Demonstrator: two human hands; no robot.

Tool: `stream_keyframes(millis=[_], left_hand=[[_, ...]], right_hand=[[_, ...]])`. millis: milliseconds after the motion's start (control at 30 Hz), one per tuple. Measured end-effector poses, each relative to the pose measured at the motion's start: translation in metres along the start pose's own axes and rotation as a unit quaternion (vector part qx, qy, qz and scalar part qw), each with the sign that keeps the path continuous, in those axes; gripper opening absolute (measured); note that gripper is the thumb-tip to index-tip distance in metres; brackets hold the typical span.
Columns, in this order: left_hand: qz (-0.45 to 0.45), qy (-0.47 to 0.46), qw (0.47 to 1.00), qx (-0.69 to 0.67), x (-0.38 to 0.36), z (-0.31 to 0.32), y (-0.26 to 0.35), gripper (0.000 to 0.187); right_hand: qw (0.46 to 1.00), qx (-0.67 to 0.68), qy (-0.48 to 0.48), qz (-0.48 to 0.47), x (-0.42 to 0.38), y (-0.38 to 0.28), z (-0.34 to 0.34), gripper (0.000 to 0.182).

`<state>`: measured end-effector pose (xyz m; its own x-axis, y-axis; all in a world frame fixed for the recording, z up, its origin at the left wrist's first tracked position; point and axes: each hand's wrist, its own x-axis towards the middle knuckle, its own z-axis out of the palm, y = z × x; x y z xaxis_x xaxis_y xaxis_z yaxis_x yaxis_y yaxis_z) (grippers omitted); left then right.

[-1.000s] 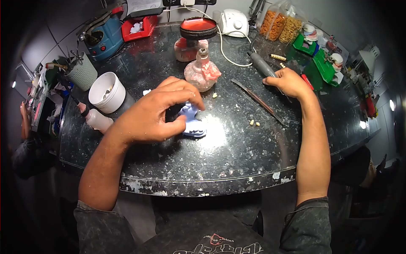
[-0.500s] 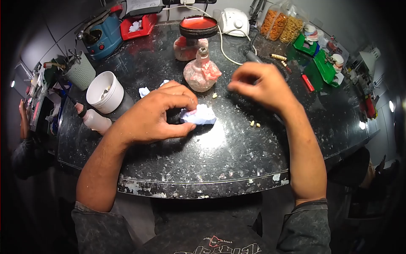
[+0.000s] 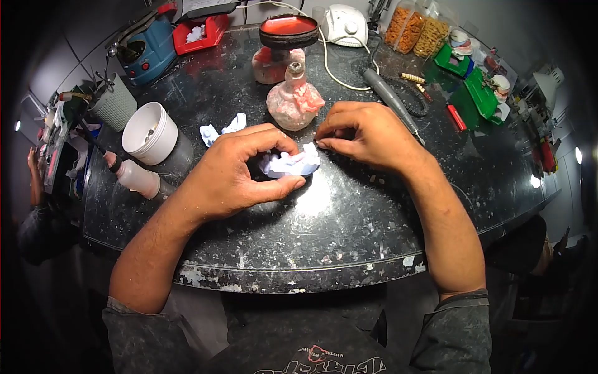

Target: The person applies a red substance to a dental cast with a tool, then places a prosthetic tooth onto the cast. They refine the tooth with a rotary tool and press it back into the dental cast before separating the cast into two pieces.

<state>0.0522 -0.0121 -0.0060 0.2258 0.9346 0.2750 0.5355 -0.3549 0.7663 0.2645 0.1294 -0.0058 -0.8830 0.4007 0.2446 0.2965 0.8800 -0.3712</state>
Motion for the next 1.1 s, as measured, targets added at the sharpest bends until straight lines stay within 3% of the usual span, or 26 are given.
stream_keyframes(millis=[267, 400, 533, 600, 667, 900, 1100], left_hand=[[0.033, 0.021, 0.998, 0.042, 0.0, 0.0, 0.0, 0.03], [-0.022, 0.007, 1.0, -0.021, -0.002, -0.001, 0.004, 0.03], [-0.07, 0.008, 0.994, -0.088, -0.005, -0.002, 0.003, 0.031], [-0.074, -0.002, 0.993, -0.094, -0.006, -0.004, 0.004, 0.032], [-0.058, 0.009, 0.997, -0.059, -0.006, -0.004, 0.005, 0.032], [-0.005, 0.033, 0.999, 0.014, -0.004, 0.005, 0.001, 0.035], [0.084, 0.084, 0.993, 0.006, -0.003, 0.012, -0.005, 0.055]], right_hand=[[0.998, 0.034, -0.043, -0.014, -0.001, 0.005, -0.006, 0.018], [0.998, 0.019, -0.043, -0.028, -0.002, 0.003, -0.007, 0.017], [0.984, 0.174, 0.044, 0.01, -0.004, -0.001, -0.012, 0.014], [0.922, 0.38, 0.054, 0.057, -0.004, -0.006, -0.015, 0.012], [0.875, 0.478, 0.059, 0.046, -0.004, -0.011, -0.018, 0.012], [0.87, 0.488, 0.029, 0.064, -0.003, -0.031, -0.017, 0.018], [0.903, 0.428, 0.034, 0.016, 0.002, -0.035, -0.007, 0.017]])
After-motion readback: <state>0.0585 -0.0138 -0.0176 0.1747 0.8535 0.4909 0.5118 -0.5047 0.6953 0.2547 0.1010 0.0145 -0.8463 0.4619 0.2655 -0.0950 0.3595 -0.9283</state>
